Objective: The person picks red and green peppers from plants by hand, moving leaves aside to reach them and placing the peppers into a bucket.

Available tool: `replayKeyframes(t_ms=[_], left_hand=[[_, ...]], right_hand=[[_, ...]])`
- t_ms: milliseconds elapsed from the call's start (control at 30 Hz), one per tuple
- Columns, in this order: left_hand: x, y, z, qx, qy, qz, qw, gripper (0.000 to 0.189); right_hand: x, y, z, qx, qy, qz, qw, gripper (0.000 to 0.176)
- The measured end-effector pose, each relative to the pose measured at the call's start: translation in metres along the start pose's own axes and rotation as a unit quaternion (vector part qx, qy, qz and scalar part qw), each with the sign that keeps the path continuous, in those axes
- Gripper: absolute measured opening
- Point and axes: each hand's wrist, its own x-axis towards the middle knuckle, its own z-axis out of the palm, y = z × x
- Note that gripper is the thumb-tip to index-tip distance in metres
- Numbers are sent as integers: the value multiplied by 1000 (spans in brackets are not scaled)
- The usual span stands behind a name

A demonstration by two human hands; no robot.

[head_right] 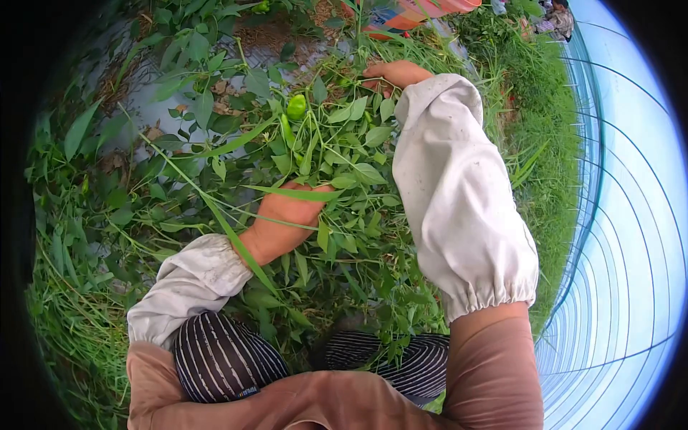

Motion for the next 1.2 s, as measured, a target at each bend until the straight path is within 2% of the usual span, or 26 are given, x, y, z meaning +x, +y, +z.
replayKeyframes(t_ms=[33,67,133,167,233,333,367,400,467,500,533,600,633,667,700,733,767,800,867,900,967,1033,1067,1100,1133,1200], left_hand=[[1,1,0,-9,19,1,1000,29],[1,1,-2,-7,21,0,1000,29],[1,4,-7,37,-28,-20,999,15],[0,4,-7,40,-28,-21,999,15],[0,3,-4,41,-45,-29,998,15],[1,2,-3,26,-25,-21,999,16],[1,2,-3,28,-22,-17,999,16],[0,2,-2,34,-37,-20,999,15],[1,1,-3,42,-46,-24,998,16],[1,2,-4,38,-49,-23,998,15],[1,2,-5,33,-55,-22,998,15],[2,0,-7,35,-46,-16,998,16],[1,0,-7,36,-42,-9,998,16],[3,1,-8,34,-48,-16,998,16],[5,2,-10,19,-11,-9,1000,21],[5,2,-9,4,23,-4,1000,28],[4,0,-7,-16,31,0,999,37],[4,0,-6,-20,22,-6,1000,37],[8,1,-6,51,38,8,998,23],[7,0,-4,42,33,8,999,26],[8,3,-7,37,14,4,999,26],[8,6,-8,33,-8,-2,999,25],[9,7,-8,39,1,-7,999,24],[8,7,-8,46,10,-12,999,23],[6,5,-7,48,10,-13,999,23],[4,0,-6,22,0,-8,1000,43]], right_hand=[[2,9,9,98,-11,9,995,31],[16,30,16,96,-12,7,995,31],[46,70,22,280,-78,23,957,31],[31,57,33,280,-80,21,956,31],[-22,15,63,559,-22,47,828,30],[-39,-1,61,509,8,32,860,34],[-64,-8,67,520,41,-60,851,32],[-58,-6,63,519,43,-65,852,32],[-29,12,55,567,10,35,823,28],[-8,39,52,591,58,36,804,24],[-3,52,51,665,25,7,746,21],[-30,38,49,675,85,-42,732,18],[-29,47,50,674,150,-97,717,15],[-58,34,45,700,98,-118,697,12],[-78,30,41,572,207,-208,766,10],[-79,44,30,720,88,-292,624,9],[-101,30,23,747,77,-298,589,9],[-122,12,20,691,135,-306,641,9],[-142,4,15,598,100,-338,720,11],[-145,-4,14,597,101,-337,721,11],[-145,-27,24,371,-7,-261,891,23],[-149,-71,69,136,92,-209,964,35],[-140,-71,80,137,91,-210,964,35],[-125,-67,92,-37,181,-294,938,35],[-115,-62,99,-208,263,-366,868,36],[-118,-68,99,-199,262,-360,873,32]])
